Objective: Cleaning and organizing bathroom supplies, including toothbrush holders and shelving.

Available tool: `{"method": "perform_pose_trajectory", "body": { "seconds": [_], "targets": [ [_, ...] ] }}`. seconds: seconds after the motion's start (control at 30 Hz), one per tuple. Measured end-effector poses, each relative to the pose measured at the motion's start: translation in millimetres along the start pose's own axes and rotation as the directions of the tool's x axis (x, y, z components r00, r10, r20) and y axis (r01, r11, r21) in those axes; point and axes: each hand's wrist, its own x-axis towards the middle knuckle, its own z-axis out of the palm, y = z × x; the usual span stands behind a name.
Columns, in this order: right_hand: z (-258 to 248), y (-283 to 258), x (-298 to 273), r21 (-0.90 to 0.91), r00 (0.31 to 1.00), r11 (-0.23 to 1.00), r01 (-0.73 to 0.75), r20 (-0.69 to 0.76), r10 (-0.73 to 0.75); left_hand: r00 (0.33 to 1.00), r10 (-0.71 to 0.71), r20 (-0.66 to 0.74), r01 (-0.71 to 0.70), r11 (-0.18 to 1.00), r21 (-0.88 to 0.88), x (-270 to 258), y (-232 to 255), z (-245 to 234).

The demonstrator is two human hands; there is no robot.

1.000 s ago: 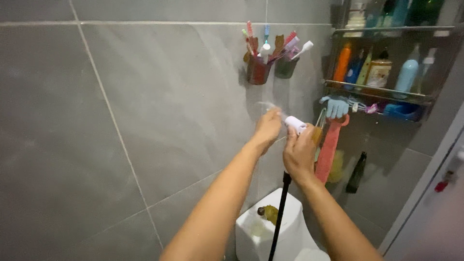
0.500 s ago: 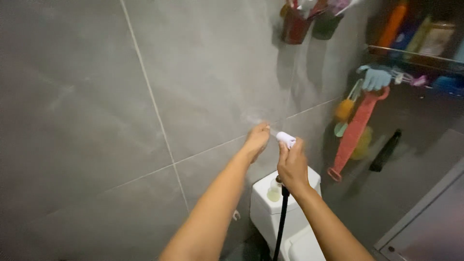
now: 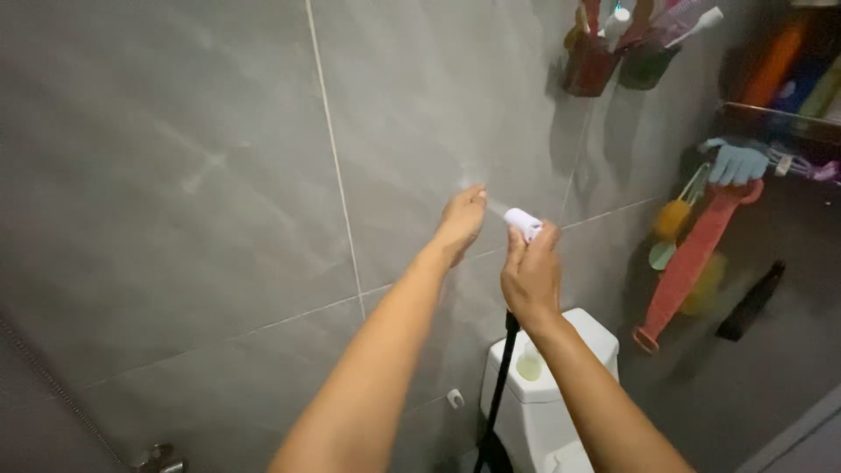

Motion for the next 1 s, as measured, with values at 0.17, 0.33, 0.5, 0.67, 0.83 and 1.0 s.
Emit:
{"method": "perform_pose_trajectory", "body": {
  "seconds": [0.17,0.33,0.5,0.67,0.83,1.0],
  "targets": [
    [-0.4,-16.7,-5.7,-0.013,0.998,0.999,0.048,-0.038,-0.049,0.997,-0.073,0.032,0.073,0.997,-0.002,-11.6,5.4,-6.5],
    [-2.2,-12.7,-5.5,-0.023,0.999,0.998,-0.051,-0.014,0.051,1.000,0.017,0.011,-0.018,0.998,0.064,-2.7,-8.9,-0.5],
    [-15.6,-16.6,-1.0,0.004,0.995,1.000,-0.005,-0.104,0.006,0.997,0.028,0.073,-0.027,1.000,-0.006,-6.8,8.1,5.5],
    [-27.8,10.0,3.9,-0.004,0.991,0.997,-0.079,-0.108,0.078,0.993,0.025,0.119,-0.026,1.000,0.000,4.6,0.3,35.8],
    [-54.5,72.4,16.0,-0.113,0.972,0.986,-0.122,-0.217,0.096,0.976,-0.064,0.207,0.059,0.998,0.034,-15.1,32.1,64.5],
    [-102.4,151.0,29.4,-0.325,0.905,0.945,-0.030,-0.410,-0.112,0.967,0.015,0.255,-0.016,1.000,0.003,4.2,-2.0,118.1]
  ]
}}
